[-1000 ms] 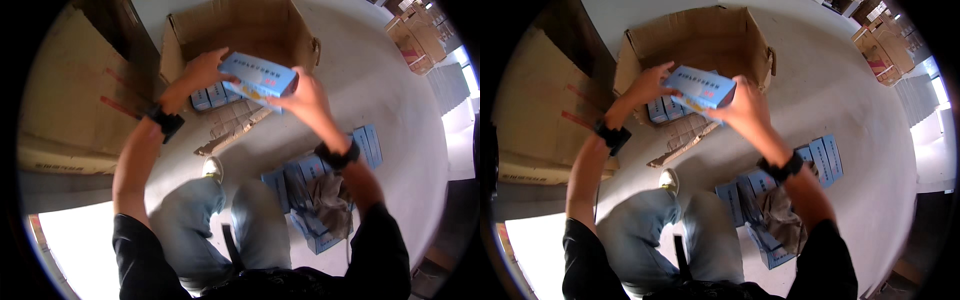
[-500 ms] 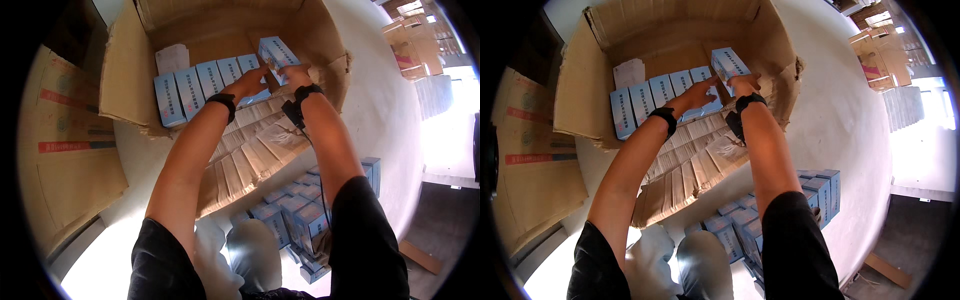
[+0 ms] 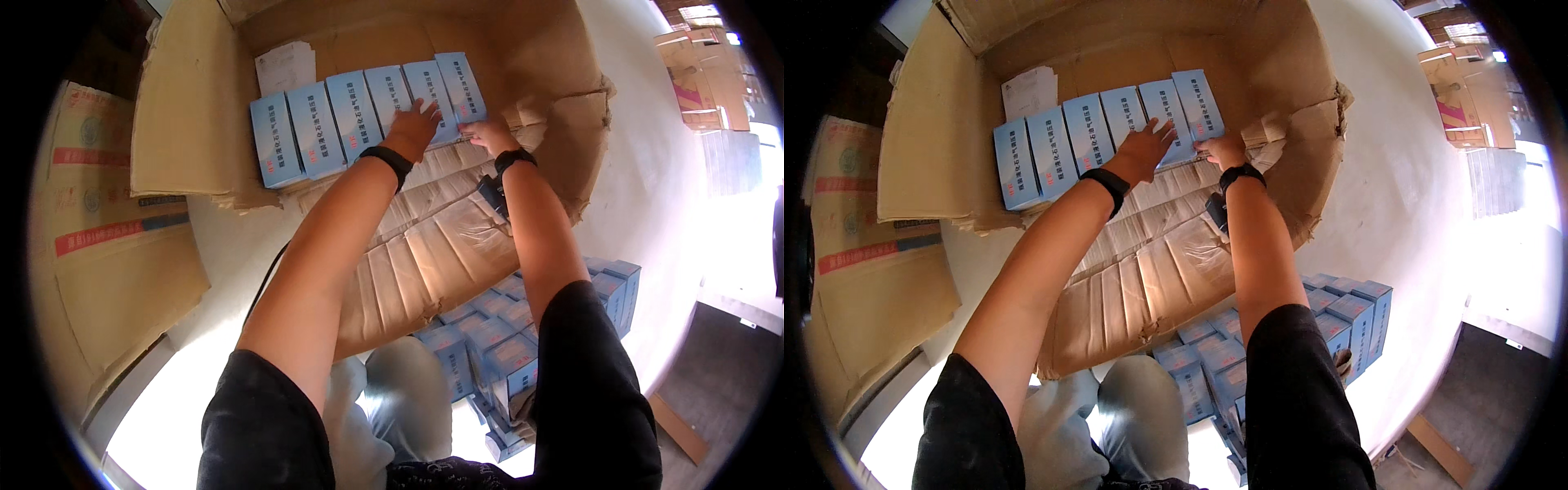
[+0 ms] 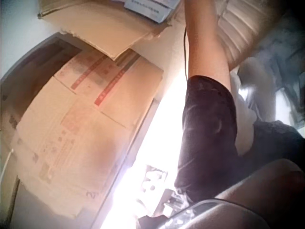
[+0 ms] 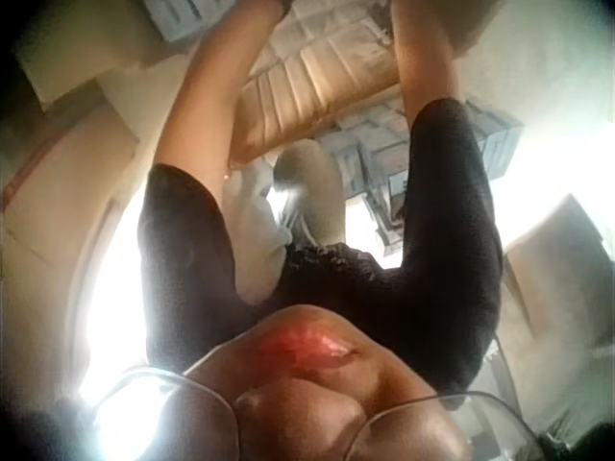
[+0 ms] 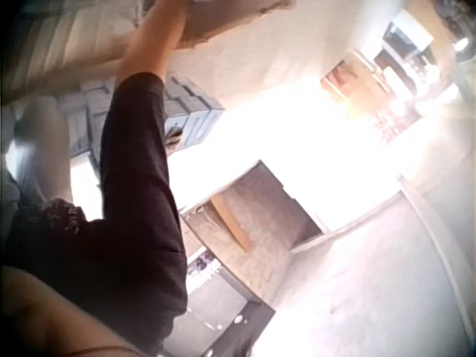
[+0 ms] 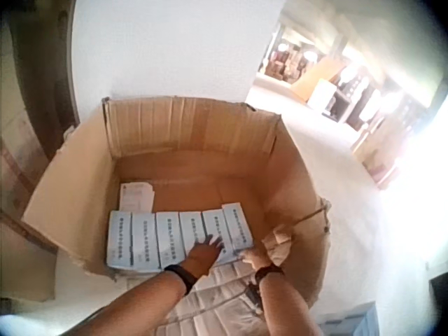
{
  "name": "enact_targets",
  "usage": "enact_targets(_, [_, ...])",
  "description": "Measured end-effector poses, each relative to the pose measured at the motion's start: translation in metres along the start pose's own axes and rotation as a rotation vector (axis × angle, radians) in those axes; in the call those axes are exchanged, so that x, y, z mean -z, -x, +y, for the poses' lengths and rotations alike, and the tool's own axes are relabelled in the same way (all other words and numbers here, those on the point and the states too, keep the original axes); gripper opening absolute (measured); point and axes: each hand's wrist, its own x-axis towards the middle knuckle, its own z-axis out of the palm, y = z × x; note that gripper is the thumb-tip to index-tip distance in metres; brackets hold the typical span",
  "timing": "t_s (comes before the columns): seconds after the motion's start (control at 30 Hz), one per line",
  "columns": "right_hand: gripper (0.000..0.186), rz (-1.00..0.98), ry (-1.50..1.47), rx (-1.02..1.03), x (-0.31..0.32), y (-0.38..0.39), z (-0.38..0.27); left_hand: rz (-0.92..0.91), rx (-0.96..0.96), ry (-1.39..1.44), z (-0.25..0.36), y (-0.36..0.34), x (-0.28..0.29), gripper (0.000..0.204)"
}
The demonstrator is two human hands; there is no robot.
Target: The person wipes down small blue boxes with a cloth and carefully places them in a large cardboard shipping box.
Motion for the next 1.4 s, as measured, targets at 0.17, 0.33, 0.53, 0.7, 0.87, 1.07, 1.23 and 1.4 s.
enact_targets(0.17, [0.053,0.248,0.523,-0.033,-0.023,0.030,-0.037,0.091,-0.036,0.026,-0.007,-0.004,-0.015,0.109])
enact_targets(0.33, [0.057,0.262,1.027,-0.073,-0.024,0.035,-0.054,0.064,-0.032,0.045,-0.011,-0.010,-0.017,0.115])
enact_targets(0.53, [0.060,0.135,0.943,0.078,0.011,-0.008,-0.015,-0.007,-0.014,0.030,-0.009,-0.013,-0.013,0.115])
enact_targets(0.7, [0.057,0.052,0.862,0.193,0.019,-0.044,0.012,0.051,-0.020,0.051,-0.010,-0.010,-0.015,0.110])
enact_targets(0.87, [0.055,-0.172,1.283,0.265,-0.013,0.030,-0.060,0.064,-0.095,0.147,-0.020,0.004,-0.006,0.091])
enact_targets(1.07, [0.052,0.002,1.290,0.595,-0.025,0.239,-0.173,0.024,-0.256,0.594,0.043,0.061,0.037,0.055])
enact_targets(1.23, [0.031,0.288,1.167,0.736,0.010,0.420,-0.125,0.248,-0.501,0.451,0.099,0.145,0.112,0.034])
enact_targets(1.4, [0.085,0.462,1.319,0.052,0.088,0.559,-0.027,0.396,-0.674,0.396,0.152,0.228,0.140,0.041])
